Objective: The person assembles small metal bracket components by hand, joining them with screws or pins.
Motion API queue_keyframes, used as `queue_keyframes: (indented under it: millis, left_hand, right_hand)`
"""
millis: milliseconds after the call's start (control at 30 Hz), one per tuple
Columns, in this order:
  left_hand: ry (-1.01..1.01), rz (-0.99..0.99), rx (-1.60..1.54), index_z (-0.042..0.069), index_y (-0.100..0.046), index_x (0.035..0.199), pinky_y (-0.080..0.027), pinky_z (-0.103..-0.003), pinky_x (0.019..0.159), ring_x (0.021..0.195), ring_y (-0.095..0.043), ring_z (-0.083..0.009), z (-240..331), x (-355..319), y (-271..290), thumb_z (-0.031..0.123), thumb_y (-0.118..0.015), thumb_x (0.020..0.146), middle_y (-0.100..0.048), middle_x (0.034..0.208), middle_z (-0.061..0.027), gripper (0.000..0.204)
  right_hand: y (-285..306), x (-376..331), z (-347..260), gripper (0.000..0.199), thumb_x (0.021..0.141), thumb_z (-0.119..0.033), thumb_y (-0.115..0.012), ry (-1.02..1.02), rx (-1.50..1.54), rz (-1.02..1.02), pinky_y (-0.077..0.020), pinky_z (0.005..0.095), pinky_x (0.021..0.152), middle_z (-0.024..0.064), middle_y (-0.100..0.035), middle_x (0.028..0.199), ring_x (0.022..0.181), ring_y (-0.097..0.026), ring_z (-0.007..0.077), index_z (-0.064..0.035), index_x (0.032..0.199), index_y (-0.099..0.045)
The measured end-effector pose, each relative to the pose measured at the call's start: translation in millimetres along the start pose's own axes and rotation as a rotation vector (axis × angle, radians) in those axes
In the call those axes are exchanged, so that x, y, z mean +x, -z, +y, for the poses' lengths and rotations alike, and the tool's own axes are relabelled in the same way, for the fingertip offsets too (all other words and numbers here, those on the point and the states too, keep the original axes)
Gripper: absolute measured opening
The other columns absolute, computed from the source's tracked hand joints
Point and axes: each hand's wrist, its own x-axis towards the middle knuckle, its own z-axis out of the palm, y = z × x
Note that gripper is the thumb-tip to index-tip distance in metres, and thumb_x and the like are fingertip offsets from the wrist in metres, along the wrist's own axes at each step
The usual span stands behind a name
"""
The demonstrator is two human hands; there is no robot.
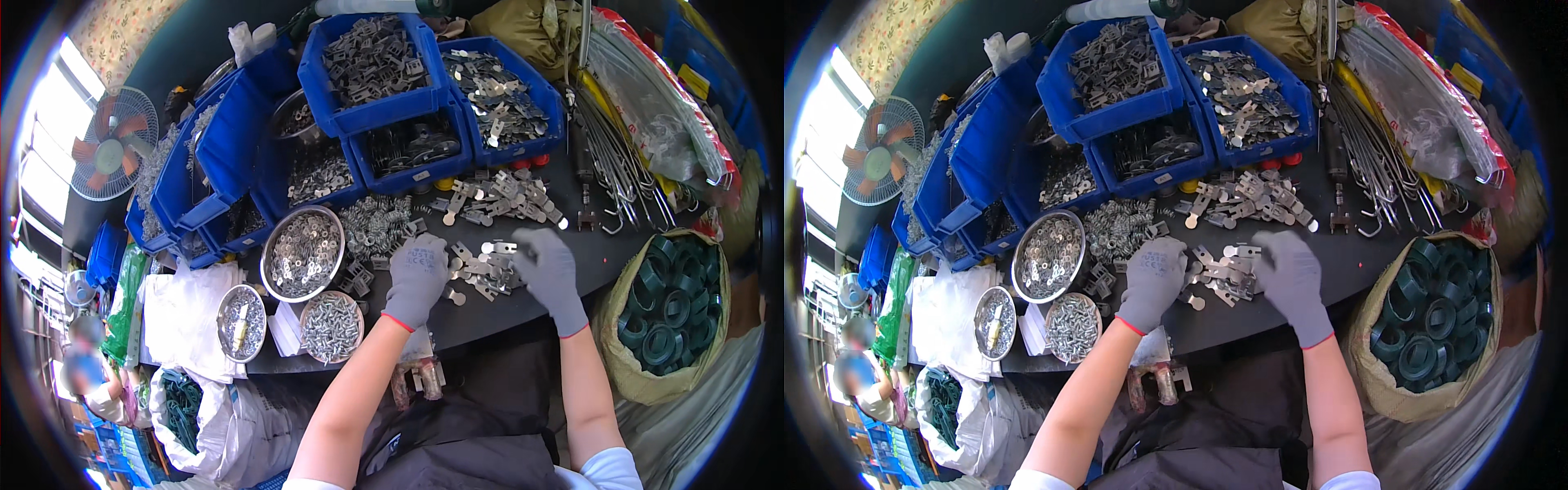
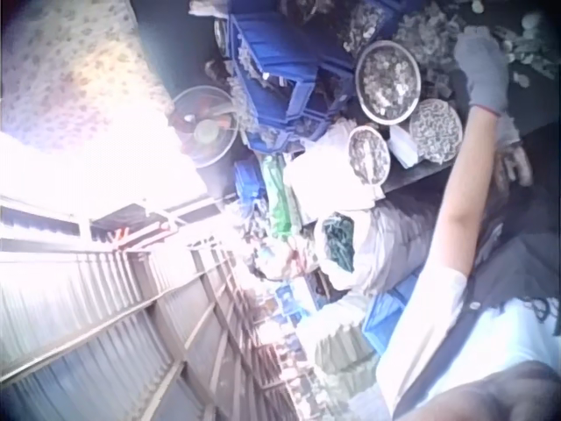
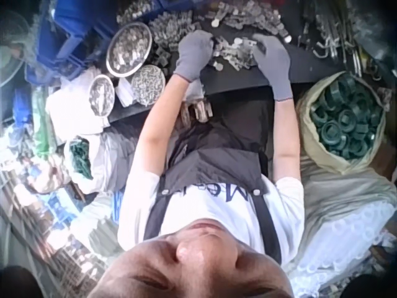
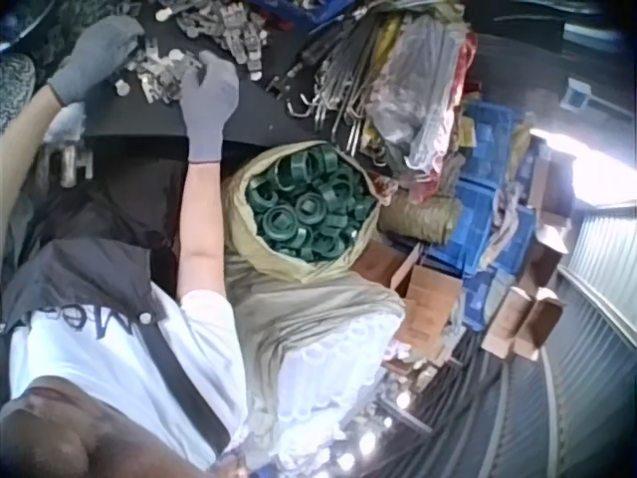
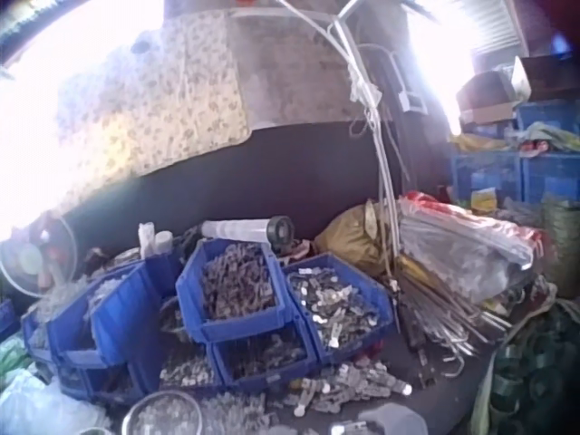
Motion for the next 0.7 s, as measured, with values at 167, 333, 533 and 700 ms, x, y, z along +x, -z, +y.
queue_keyframes:
  millis: [167,333,533,700]
  left_hand:
    - [0.093,0.239,-0.483,0.006,-0.067,0.103,-0.050,-0.034,0.075,0.084,-0.064,-0.0241,11,-23,27,0.011,-0.060,0.087,-0.065,0.094,-0.0096,0.018]
    - [0.135,-0.022,-0.879,0.001,-0.057,0.124,-0.049,-0.025,0.073,0.080,-0.062,-0.0131,-1,-67,55,0.010,-0.055,0.093,-0.064,0.099,-0.0101,0.032]
    - [0.441,-0.203,-1.414,0.000,-0.052,0.127,-0.050,-0.021,0.070,0.080,-0.060,-0.0076,9,-108,78,0.009,-0.048,0.097,-0.063,0.106,-0.0080,0.032]
    - [0.445,-0.178,-1.382,0.000,-0.053,0.127,-0.051,-0.021,0.068,0.079,-0.059,-0.0059,10,-118,79,0.013,-0.051,0.098,-0.065,0.100,-0.0059,0.032]
  right_hand:
    - [-6,-8,-7,0.015,0.074,-0.022,-0.066,0.064,-0.356,-0.125,-0.0492,0.0382,0.071,0.0086,-0.061,0.083,0.076,-0.060,0.0259,-0.0113,0.084,-0.067]
    - [2,-16,-22,0.009,0.081,-0.015,-0.063,0.010,0.040,-0.029,-0.0482,0.0409,0.066,0.0109,-0.061,0.078,0.075,-0.062,0.0291,-0.0073,0.085,-0.065]
    - [12,-41,-105,0.006,0.084,-0.008,-0.060,0.080,0.347,-0.246,-0.0470,0.0361,0.057,0.0124,-0.061,0.072,0.063,-0.061,0.0291,-0.0057,0.087,-0.064]
    - [13,-46,-114,0.007,0.082,-0.006,-0.062,0.158,0.293,-0.277,-0.0468,0.0353,0.055,0.0114,-0.061,0.072,0.061,-0.061,0.0279,-0.0065,0.087,-0.065]
